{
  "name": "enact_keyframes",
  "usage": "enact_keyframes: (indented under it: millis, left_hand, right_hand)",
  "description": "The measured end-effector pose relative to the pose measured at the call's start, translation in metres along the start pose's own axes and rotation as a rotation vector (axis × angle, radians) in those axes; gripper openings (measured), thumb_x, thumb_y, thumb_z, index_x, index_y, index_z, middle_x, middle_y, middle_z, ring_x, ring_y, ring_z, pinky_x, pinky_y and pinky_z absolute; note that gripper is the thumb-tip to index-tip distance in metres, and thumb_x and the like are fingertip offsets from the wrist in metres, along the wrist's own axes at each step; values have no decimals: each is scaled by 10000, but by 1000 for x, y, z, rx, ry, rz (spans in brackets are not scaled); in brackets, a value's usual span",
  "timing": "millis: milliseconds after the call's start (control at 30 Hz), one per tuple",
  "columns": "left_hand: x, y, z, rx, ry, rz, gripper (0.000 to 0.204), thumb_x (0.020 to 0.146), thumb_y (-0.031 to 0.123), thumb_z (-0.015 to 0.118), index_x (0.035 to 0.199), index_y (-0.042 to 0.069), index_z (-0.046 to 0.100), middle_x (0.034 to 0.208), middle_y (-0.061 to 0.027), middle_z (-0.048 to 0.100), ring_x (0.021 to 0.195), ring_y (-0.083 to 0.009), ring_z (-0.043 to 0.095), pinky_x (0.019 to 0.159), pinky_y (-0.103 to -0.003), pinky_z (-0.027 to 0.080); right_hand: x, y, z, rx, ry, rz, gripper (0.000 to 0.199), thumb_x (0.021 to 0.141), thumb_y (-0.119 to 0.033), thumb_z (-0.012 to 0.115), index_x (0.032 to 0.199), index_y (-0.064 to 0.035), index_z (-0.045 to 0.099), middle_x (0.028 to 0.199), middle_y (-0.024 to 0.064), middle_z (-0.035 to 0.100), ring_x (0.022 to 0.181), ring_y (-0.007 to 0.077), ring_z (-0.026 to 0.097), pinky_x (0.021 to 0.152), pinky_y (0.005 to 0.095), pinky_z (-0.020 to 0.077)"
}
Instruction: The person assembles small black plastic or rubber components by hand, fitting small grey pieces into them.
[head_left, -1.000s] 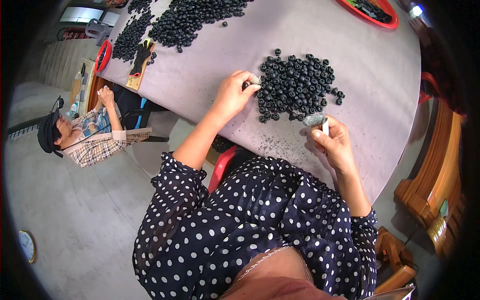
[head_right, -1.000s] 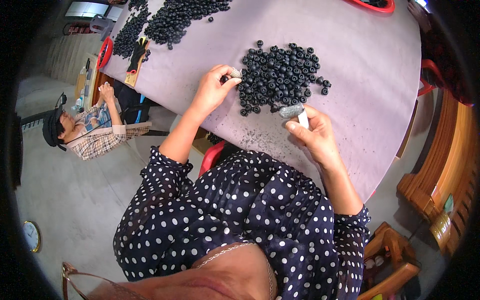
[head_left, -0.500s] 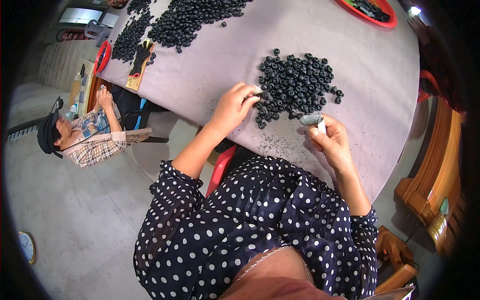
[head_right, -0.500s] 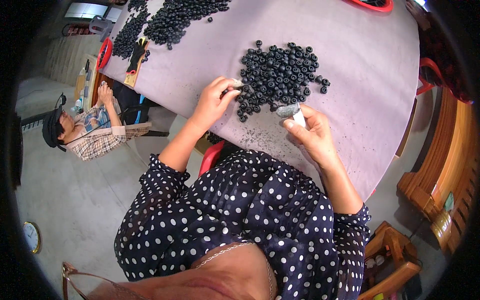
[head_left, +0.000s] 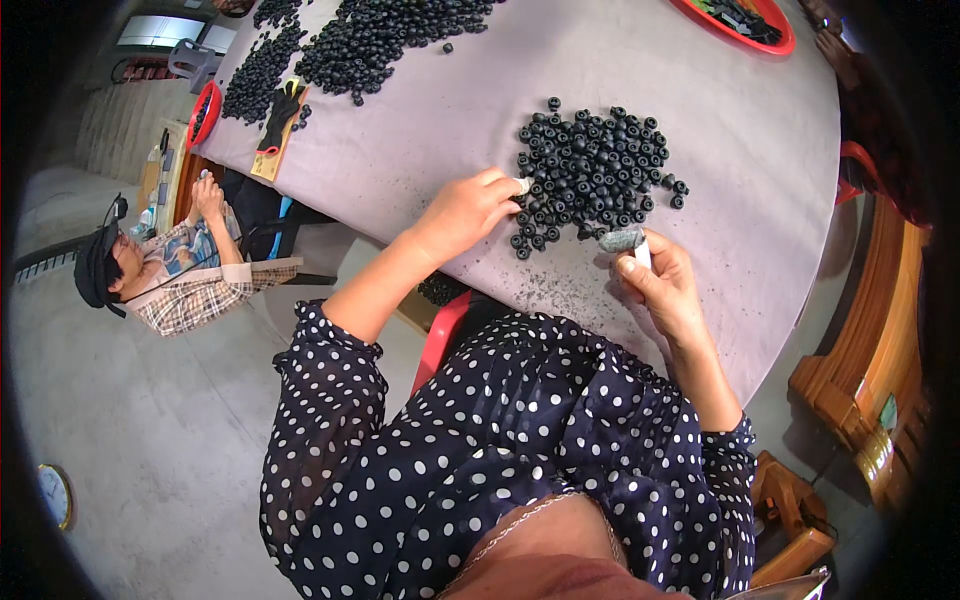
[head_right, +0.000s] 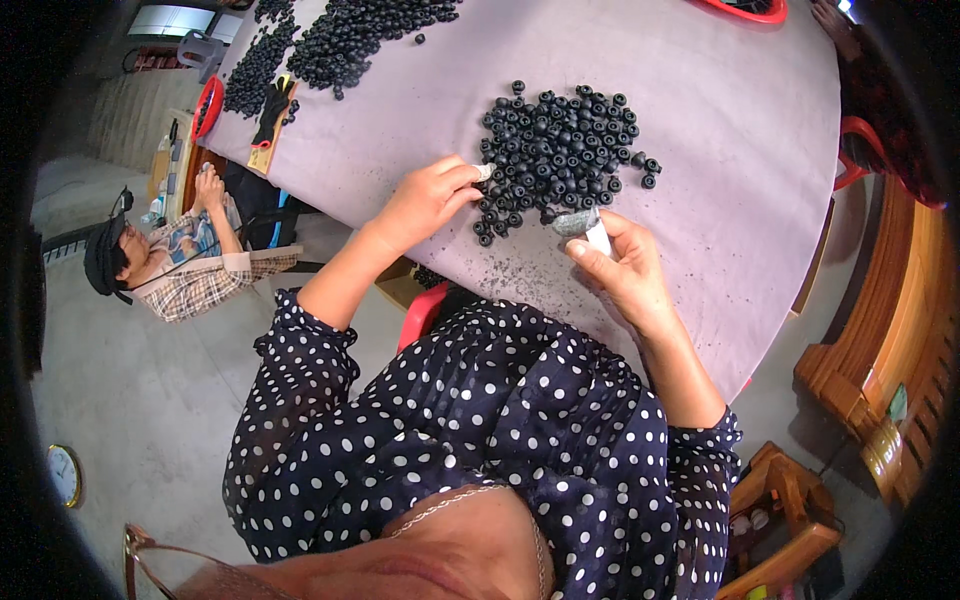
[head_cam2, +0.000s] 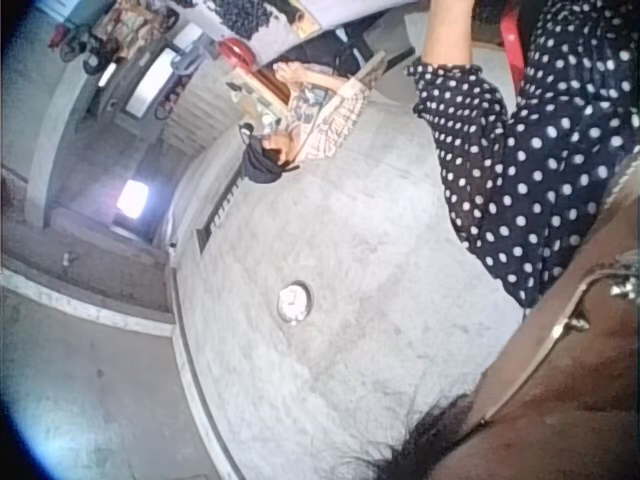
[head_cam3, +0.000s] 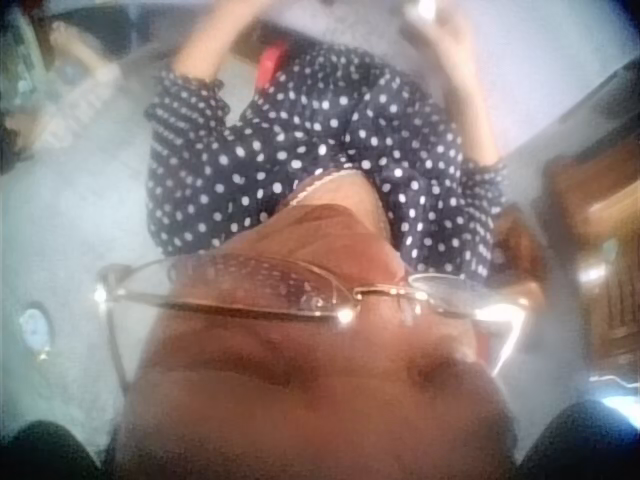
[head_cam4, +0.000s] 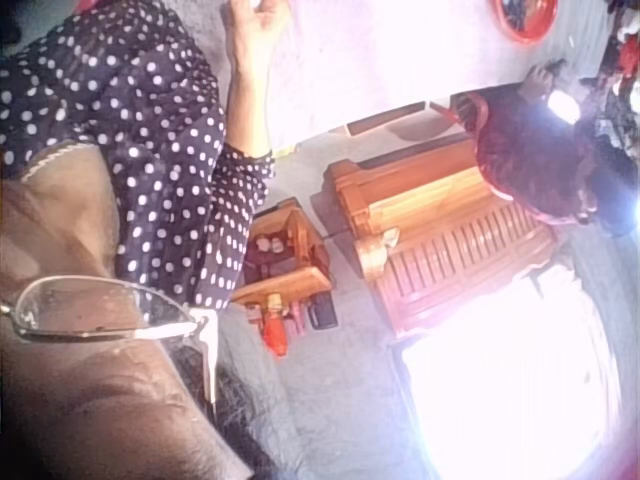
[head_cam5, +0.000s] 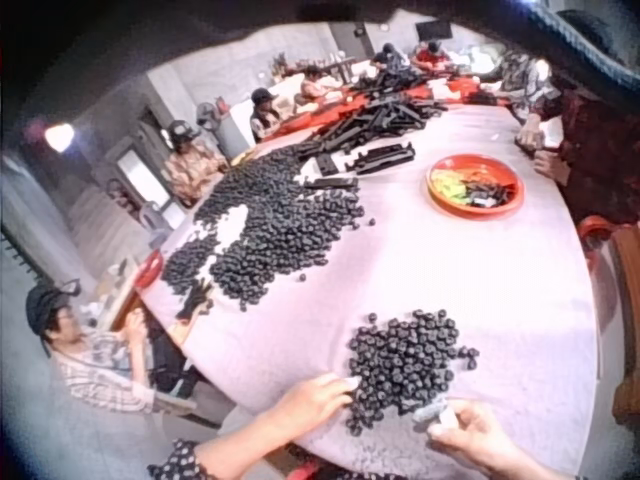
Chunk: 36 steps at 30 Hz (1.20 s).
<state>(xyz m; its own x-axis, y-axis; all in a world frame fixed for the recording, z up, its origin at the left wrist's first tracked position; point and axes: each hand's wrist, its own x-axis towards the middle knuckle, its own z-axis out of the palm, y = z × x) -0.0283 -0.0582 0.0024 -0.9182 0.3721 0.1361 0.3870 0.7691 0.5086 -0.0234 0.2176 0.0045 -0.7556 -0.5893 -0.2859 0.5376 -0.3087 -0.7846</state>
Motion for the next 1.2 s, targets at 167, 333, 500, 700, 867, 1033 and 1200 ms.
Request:
enact_keyframes:
  millis: [167,333,500,700,867,1033,1200]
  left_hand:
    - [-1,1,12,94,91,55,232,762,99,640,980,47,582,781,-89,521,652,-252,561,572,-317,462]
    - [2,0,11,269,90,213,177,736,92,651,886,40,573,750,-88,496,609,-235,553,527,-325,458]
    - [9,1,8,286,102,277,161,744,102,634,869,37,558,751,-79,487,596,-219,559,509,-319,468]
    - [12,4,8,295,-8,188,213,755,81,627,943,40,536,782,-98,504,614,-245,564,538,-328,477]
    - [23,6,3,188,-29,140,172,817,93,580,962,15,531,795,-73,542,599,-210,566,528,-306,475]
    - [21,52,-2,-1453,-60,-574,128,897,127,509,961,21,540,782,1,545,563,-51,442,457,-175,354]
    - [24,86,33,-1937,-104,-687,143,890,136,521,1001,55,560,778,6,528,581,-54,438,504,-179,375]
  right_hand:
    - [1,0,-2,3,-79,-60,215,867,-152,556,1016,3,559,718,-40,512,519,17,365,456,170,289]
    - [1,-3,2,-58,-11,-25,185,879,-130,525,1002,5,548,707,-43,494,512,16,344,455,168,273]
    - [1,-5,4,-76,14,14,169,875,-114,526,995,3,544,741,-42,501,519,11,338,455,164,268]
    - [1,2,0,-44,-2,6,168,879,-111,519,1004,-2,545,736,-51,492,527,4,335,453,163,262]
    - [-2,-4,4,-98,55,10,180,885,-117,515,1016,-2,557,687,-69,482,522,0,329,448,161,249]
    - [-5,-10,8,-103,76,-66,210,844,-56,565,1045,5,549,769,-38,517,631,12,443,534,155,344]
    - [-4,-6,4,-149,63,-196,305,794,-27,626,1077,-5,516,849,-6,533,757,53,514,674,186,428]
